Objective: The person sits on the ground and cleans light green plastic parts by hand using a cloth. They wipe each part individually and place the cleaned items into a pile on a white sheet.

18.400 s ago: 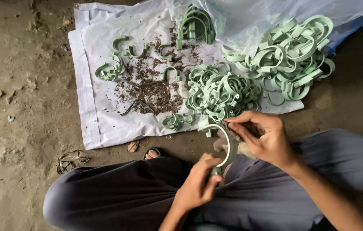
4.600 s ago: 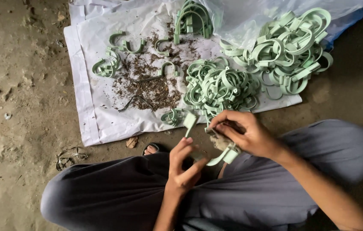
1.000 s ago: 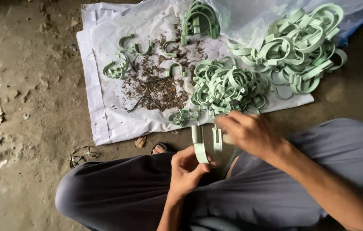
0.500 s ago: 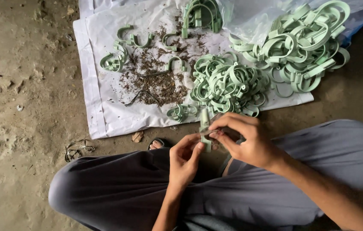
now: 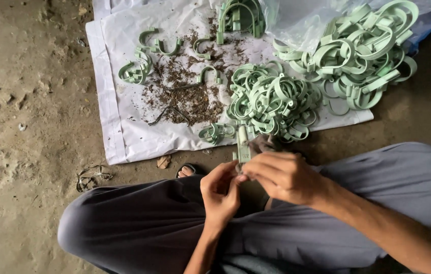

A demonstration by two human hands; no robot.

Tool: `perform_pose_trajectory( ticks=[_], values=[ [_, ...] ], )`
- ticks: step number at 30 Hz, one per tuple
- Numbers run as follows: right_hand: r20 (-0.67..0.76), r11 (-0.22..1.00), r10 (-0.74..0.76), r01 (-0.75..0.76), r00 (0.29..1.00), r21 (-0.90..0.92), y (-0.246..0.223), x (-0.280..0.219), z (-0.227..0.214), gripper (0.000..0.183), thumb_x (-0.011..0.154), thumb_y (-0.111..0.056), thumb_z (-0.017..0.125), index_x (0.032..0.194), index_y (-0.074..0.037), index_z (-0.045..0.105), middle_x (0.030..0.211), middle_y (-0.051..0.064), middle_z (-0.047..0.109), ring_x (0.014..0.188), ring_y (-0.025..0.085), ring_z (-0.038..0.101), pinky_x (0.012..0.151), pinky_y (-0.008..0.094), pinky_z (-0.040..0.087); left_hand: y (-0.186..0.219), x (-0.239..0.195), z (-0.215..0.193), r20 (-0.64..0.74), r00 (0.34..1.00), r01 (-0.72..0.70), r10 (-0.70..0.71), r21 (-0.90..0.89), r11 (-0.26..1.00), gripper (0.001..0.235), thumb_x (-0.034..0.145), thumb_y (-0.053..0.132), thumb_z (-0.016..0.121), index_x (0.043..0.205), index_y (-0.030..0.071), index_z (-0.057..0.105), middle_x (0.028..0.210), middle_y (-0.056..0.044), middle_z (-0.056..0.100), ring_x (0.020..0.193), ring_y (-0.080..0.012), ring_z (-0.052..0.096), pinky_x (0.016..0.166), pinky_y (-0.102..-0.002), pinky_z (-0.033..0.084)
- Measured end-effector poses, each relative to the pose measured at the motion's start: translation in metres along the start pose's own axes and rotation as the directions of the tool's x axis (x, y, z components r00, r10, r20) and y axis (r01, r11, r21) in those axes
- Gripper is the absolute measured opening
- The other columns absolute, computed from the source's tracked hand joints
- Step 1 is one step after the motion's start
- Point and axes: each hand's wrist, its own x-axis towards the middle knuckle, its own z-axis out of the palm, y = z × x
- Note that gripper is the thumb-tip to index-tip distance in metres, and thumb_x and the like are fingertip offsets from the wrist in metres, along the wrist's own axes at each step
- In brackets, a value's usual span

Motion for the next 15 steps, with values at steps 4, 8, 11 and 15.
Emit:
perform_pose_trajectory(
  ticks=[4,8,11,15],
  values=[
    [-0.085,0.994,0.061,-0.068,0.995,-0.085,0.013,-0.003,-0.003,0.019,0.083,0.017,0.073,0.101,0.010,0.069,0.093,0.020,0.072,0.078,0.028,0.072,0.071,0.029,0.067,0.010,-0.004,0.007,0.038,0.999,0.031,-0.024,-0.192,0.981,0.013,0.093,-0.008,0.064,0.105,-0.011,0.066,0.086,-0.016,0.069,0.077,-0.0305,0.079,0.072,-0.028,0.066],
    [0.015,0.992,0.030,-0.032,0.999,0.122,-0.005,0.009,-0.013,0.014,0.089,0.008,0.069,0.102,0.005,0.067,0.094,0.016,0.071,0.080,0.027,0.070,0.076,0.037,0.061,0.004,0.000,0.001,-0.012,1.000,-0.009,0.009,-0.029,1.000,0.014,0.087,-0.007,0.067,0.101,-0.006,0.070,0.081,-0.008,0.069,0.072,-0.0120,0.067,0.064,-0.022,0.057],
    [-0.017,0.998,0.055,-0.056,0.998,-0.037,0.011,-0.001,-0.014,0.017,0.087,0.010,0.070,0.104,0.006,0.069,0.095,0.016,0.071,0.081,0.027,0.070,0.077,0.036,0.062,0.007,0.001,0.006,0.029,1.000,-0.004,0.007,-0.101,0.995,0.014,0.089,-0.005,0.068,0.103,-0.008,0.069,0.086,-0.013,0.070,0.076,-0.0202,0.073,0.069,-0.025,0.061],
    [-0.158,0.948,0.315,-0.303,0.936,0.095,-0.003,0.016,-0.028,0.010,0.093,0.007,0.066,0.102,0.006,0.067,0.090,0.015,0.070,0.077,0.022,0.070,0.072,0.029,0.057,0.006,-0.001,0.009,0.035,0.998,0.066,-0.058,-0.287,0.956,0.019,0.093,-0.003,0.068,0.110,-0.011,0.067,0.094,-0.016,0.071,0.081,-0.0288,0.077,0.079,-0.032,0.063]
  ],
)
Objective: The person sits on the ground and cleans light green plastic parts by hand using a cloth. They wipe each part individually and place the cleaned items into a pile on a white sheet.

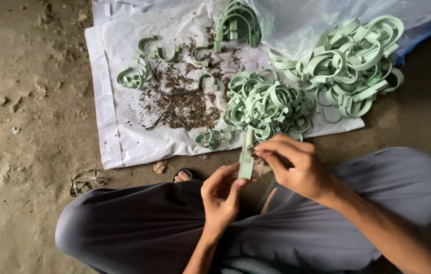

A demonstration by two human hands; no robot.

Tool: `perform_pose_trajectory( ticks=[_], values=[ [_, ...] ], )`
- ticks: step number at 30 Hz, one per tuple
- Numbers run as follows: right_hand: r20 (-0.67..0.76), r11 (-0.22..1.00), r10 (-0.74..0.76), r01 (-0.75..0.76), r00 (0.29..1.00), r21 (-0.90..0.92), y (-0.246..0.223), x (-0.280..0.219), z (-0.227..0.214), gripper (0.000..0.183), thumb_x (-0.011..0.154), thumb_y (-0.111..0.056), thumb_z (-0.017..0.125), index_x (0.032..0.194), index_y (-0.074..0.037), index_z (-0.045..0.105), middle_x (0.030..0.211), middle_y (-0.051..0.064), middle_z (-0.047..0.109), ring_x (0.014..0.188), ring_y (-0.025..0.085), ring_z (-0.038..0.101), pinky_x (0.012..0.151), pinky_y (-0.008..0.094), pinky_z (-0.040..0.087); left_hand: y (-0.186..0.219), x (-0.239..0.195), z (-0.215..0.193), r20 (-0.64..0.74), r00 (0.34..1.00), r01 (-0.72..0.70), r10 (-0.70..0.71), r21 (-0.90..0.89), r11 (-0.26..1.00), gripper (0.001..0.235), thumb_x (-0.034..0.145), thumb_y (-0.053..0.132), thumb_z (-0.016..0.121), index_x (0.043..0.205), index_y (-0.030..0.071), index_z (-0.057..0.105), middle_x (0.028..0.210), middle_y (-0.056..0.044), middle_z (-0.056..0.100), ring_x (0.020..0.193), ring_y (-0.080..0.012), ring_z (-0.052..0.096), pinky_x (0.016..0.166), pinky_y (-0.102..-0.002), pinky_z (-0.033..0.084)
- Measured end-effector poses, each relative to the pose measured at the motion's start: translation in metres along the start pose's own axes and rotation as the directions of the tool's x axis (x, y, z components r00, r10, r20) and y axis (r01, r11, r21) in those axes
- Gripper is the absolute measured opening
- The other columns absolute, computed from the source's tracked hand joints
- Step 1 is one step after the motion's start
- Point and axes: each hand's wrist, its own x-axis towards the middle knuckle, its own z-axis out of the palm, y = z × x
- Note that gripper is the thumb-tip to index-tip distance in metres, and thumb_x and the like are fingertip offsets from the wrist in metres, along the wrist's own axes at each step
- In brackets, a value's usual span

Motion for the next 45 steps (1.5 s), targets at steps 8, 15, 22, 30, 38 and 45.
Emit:
perform_pose_trajectory(
  ticks=[8,15,22,30,38,45],
  values=[
    [0.114,0.823,0.413,-0.423,0.904,0.379,-0.007,-0.008,-0.004,0.018,0.094,-0.008,0.067,0.110,-0.002,0.063,0.089,0.005,0.069,0.073,0.009,0.067,0.063,0.016,0.054,0.007,0.006,-0.001,0.059,0.998,-0.036,0.025,0.182,0.983,0.018,0.105,0.020,0.055,0.100,0.003,0.054,0.087,-0.010,0.071,0.081,-0.0163,0.071,0.077,-0.029,0.056],
    [0.034,0.990,-0.093,0.096,0.995,-0.101,-0.002,-0.002,0.006,0.026,0.089,0.004,0.075,0.114,0.007,0.067,0.100,0.018,0.072,0.085,0.025,0.072,0.080,0.032,0.062,-0.009,-0.005,-0.002,0.120,0.993,-0.011,-0.009,0.168,0.986,0.032,0.101,0.018,0.061,0.125,-0.003,0.059,0.107,-0.010,0.068,0.095,-0.0153,0.066,0.087,-0.028,0.054],
    [0.049,0.993,-0.004,0.010,0.999,-0.118,-0.006,-0.008,0.005,0.010,0.095,0.005,0.064,0.104,0.004,0.067,0.095,0.012,0.071,0.077,0.021,0.071,0.070,0.029,0.059,-0.007,-0.009,0.002,0.082,0.996,-0.049,0.040,0.117,0.992,0.006,0.100,0.004,0.059,0.099,0.000,0.055,0.079,-0.017,0.075,0.061,-0.0154,0.061,0.059,-0.025,0.050],
    [0.051,0.992,-0.106,0.109,0.993,-0.058,-0.004,-0.008,0.005,0.015,0.089,0.012,0.066,0.103,0.009,0.066,0.095,0.018,0.070,0.078,0.024,0.071,0.073,0.028,0.064,-0.009,-0.011,0.001,0.022,0.991,-0.135,0.134,0.089,0.987,0.008,0.099,0.003,0.060,0.094,-0.001,0.054,0.078,-0.015,0.065,0.067,-0.0228,0.073,0.063,-0.025,0.053],
    [0.053,0.983,-0.167,0.171,0.985,-0.073,-0.014,0.000,0.006,0.019,0.087,0.016,0.067,0.105,0.010,0.067,0.097,0.018,0.071,0.084,0.027,0.072,0.082,0.032,0.065,0.012,0.001,0.003,0.093,0.977,-0.203,0.193,0.110,0.973,0.011,0.094,-0.010,0.051,0.090,-0.001,0.056,0.076,-0.013,0.069,0.070,-0.0220,0.065,0.070,-0.029,0.052],
    [0.064,0.983,-0.153,0.159,0.986,-0.094,0.009,-0.011,0.008,0.020,0.088,0.015,0.067,0.107,0.011,0.066,0.098,0.023,0.071,0.072,0.025,0.075,0.061,0.023,0.068,0.012,-0.001,0.004,0.088,0.971,-0.232,0.223,0.110,0.966,0.014,0.090,-0.015,0.045,0.091,-0.003,0.054,0.071,-0.015,0.069,0.072,-0.0233,0.056,0.069,-0.029,0.049]
  ],
)
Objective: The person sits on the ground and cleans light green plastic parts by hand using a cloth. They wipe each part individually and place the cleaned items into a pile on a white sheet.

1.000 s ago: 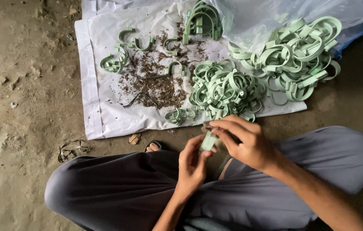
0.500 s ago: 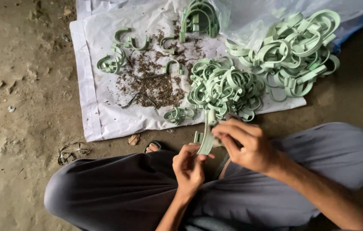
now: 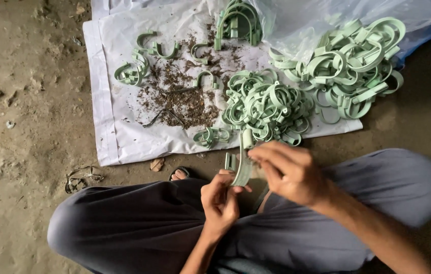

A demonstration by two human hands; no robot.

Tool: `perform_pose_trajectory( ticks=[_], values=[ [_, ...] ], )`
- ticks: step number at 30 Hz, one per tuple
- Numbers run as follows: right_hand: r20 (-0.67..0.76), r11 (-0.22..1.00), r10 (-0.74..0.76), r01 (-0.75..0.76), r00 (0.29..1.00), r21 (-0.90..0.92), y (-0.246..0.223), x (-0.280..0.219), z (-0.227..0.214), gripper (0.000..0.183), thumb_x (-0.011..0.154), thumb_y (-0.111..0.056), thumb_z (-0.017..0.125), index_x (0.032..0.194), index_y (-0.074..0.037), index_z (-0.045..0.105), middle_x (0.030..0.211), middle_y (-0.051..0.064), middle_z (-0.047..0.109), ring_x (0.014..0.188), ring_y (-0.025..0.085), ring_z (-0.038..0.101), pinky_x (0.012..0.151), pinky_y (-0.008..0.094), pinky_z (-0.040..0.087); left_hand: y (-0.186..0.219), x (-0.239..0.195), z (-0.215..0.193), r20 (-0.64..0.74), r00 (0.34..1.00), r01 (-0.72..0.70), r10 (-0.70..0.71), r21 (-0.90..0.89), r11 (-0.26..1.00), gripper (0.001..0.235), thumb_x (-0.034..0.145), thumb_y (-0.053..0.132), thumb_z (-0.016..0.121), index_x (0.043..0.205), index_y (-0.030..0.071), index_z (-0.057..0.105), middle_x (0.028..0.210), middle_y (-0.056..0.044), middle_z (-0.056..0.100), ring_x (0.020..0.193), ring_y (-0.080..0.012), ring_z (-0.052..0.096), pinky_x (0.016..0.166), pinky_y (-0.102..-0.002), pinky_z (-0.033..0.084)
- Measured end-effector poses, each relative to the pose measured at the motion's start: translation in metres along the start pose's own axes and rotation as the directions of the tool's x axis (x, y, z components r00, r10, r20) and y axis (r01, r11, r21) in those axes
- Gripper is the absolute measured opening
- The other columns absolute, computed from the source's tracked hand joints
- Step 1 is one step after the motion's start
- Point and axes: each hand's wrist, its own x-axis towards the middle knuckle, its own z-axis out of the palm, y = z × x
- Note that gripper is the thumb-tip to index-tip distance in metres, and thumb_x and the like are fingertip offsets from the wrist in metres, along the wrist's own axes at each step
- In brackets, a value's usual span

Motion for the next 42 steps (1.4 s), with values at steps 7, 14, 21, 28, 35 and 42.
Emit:
perform_pose_trajectory(
  ticks=[7,14,21,28,35,42],
  values=[
    [-0.030,0.999,0.011,-0.010,1.000,0.031,-0.013,0.001,0.002,0.023,0.086,0.018,0.064,0.106,0.006,0.068,0.096,0.017,0.072,0.071,0.020,0.073,0.062,0.024,0.066,0.003,-0.001,-0.003,0.034,0.999,-0.003,0.003,0.003,1.000,0.017,0.088,-0.016,0.043,0.090,-0.004,0.055,0.074,-0.016,0.069,0.073,-0.0232,0.059,0.064,-0.027,0.051],
    [-0.013,1.000,-0.006,0.006,1.000,0.020,-0.019,0.007,-0.003,0.025,0.085,0.018,0.061,0.105,0.003,0.068,0.097,0.014,0.071,0.077,0.021,0.071,0.070,0.028,0.061,-0.010,-0.007,-0.002,0.013,0.999,0.051,-0.050,-0.037,0.998,0.017,0.088,-0.018,0.042,0.089,-0.004,0.052,0.081,-0.018,0.060,0.069,-0.0248,0.069,0.062,-0.025,0.058],
    [-0.042,1.000,0.031,-0.031,0.999,-0.002,-0.019,0.007,-0.003,0.021,0.090,0.012,0.061,0.106,0.002,0.070,0.101,0.016,0.073,0.087,0.026,0.073,0.083,0.032,0.060,0.003,0.000,-0.001,0.010,0.998,0.056,-0.056,0.028,0.998,0.016,0.091,-0.011,0.049,0.091,0.000,0.061,0.081,-0.011,0.071,0.067,-0.0140,0.065,0.063,-0.023,0.050],
    [-0.049,0.999,0.011,-0.014,0.999,-0.050,-0.015,0.011,-0.011,0.023,0.087,0.018,0.063,0.106,0.008,0.070,0.098,0.019,0.073,0.082,0.026,0.073,0.077,0.031,0.063,-0.010,-0.003,-0.004,-0.002,0.999,0.047,-0.047,-0.043,0.998,0.015,0.092,-0.012,0.043,0.096,-0.002,0.055,0.081,-0.017,0.069,0.072,-0.0238,0.075,0.065,-0.025,0.057],
    [-0.435,0.854,0.494,-0.326,0.753,0.406,0.007,-0.002,-0.047,0.010,0.101,0.009,0.054,0.109,0.004,0.057,0.089,0.014,0.062,0.072,0.018,0.061,0.065,0.025,0.054,-0.010,-0.003,-0.025,0.000,1.000,0.013,-0.014,-0.342,0.940,0.026,0.102,0.024,0.066,0.096,0.002,0.055,0.074,-0.016,0.067,0.070,-0.0215,0.063,0.071,-0.036,0.056],
    [-0.444,0.718,0.668,-0.360,0.597,0.596,0.012,0.001,-0.053,0.013,0.107,0.000,0.059,0.120,0.001,0.058,0.093,0.008,0.060,0.070,0.012,0.057,0.062,0.021,0.049,0.005,0.003,-0.015,0.041,0.985,-0.155,0.170,-0.247,0.956,0.013,0.103,0.017,0.063,0.097,0.006,0.057,0.075,-0.013,0.072,0.065,-0.0213,0.067,0.095,-0.043,0.044]
  ],
)
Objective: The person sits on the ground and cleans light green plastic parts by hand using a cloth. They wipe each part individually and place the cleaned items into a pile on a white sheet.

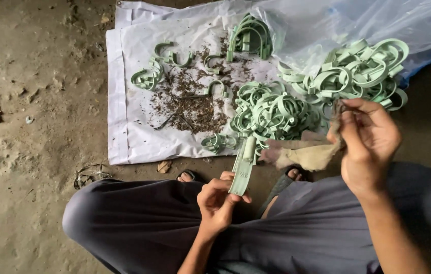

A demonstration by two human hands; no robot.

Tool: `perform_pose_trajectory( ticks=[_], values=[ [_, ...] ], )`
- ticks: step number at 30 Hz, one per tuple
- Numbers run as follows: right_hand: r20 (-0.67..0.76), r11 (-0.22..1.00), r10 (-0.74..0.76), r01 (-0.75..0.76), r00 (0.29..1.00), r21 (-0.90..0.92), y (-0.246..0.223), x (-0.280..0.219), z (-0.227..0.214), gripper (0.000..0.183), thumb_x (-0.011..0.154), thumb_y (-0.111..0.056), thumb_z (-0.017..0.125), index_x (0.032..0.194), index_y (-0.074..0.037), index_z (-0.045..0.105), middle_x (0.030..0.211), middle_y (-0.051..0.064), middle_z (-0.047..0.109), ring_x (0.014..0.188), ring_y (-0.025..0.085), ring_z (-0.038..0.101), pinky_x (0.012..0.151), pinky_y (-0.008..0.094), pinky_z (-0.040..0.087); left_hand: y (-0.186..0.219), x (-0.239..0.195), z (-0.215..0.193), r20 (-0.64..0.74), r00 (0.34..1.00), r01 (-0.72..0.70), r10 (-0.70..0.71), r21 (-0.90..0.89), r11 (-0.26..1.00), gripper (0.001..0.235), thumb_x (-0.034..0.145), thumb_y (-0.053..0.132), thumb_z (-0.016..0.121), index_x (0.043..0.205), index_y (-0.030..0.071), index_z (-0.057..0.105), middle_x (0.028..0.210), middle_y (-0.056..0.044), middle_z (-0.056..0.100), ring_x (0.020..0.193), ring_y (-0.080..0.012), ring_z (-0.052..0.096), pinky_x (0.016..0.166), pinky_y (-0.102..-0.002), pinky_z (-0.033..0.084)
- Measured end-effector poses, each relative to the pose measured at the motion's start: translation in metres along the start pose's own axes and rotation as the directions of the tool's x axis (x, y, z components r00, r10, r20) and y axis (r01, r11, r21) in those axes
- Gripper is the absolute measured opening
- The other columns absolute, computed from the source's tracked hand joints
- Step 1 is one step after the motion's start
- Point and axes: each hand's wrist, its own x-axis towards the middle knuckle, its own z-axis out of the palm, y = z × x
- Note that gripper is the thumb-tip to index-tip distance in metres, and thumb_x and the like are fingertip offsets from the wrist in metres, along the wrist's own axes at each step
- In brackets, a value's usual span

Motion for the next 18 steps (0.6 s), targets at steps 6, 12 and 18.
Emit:
perform_pose_trajectory(
  ticks=[6,12,18],
  values=[
    [0.497,0.775,-0.458,0.605,0.737,-0.184,-0.010,-0.021,0.019,0.014,0.093,0.005,0.061,0.106,0.008,0.061,0.094,0.019,0.070,0.073,0.022,0.075,0.055,0.024,0.064,0.016,0.005,0.015,0.061,0.996,-0.073,0.057,0.293,0.953,0.007,0.097,-0.003,0.056,0.102,-0.002,0.053,0.083,-0.018,0.073,0.072,-0.0281,0.064,0.069,-0.038,0.053],
    [0.743,0.335,-0.595,0.935,0.307,-0.118,0.001,-0.021,0.034,0.016,0.097,-0.004,0.068,0.108,0.006,0.072,0.099,0.017,0.070,0.083,0.027,0.071,0.080,0.038,0.063,0.027,0.007,0.022,0.081,0.996,0.001,-0.028,0.316,0.949,0.004,0.096,-0.004,0.053,0.097,-0.004,0.057,0.085,-0.016,0.074,0.069,-0.0247,0.065,0.066,-0.033,0.051],
    [0.682,0.284,-0.619,0.920,0.390,-0.268,0.031,-0.010,0.017,0.026,0.088,0.016,0.077,0.113,0.012,0.069,0.097,0.023,0.071,0.081,0.030,0.072,0.074,0.030,0.069,0.014,-0.002,0.018,-0.026,0.988,0.152,-0.150,0.206,0.967,0.027,0.104,0.024,0.058,0.097,-0.002,0.057,0.083,-0.015,0.076,0.071,-0.0227,0.070,0.069,-0.031,0.054]
  ],
)
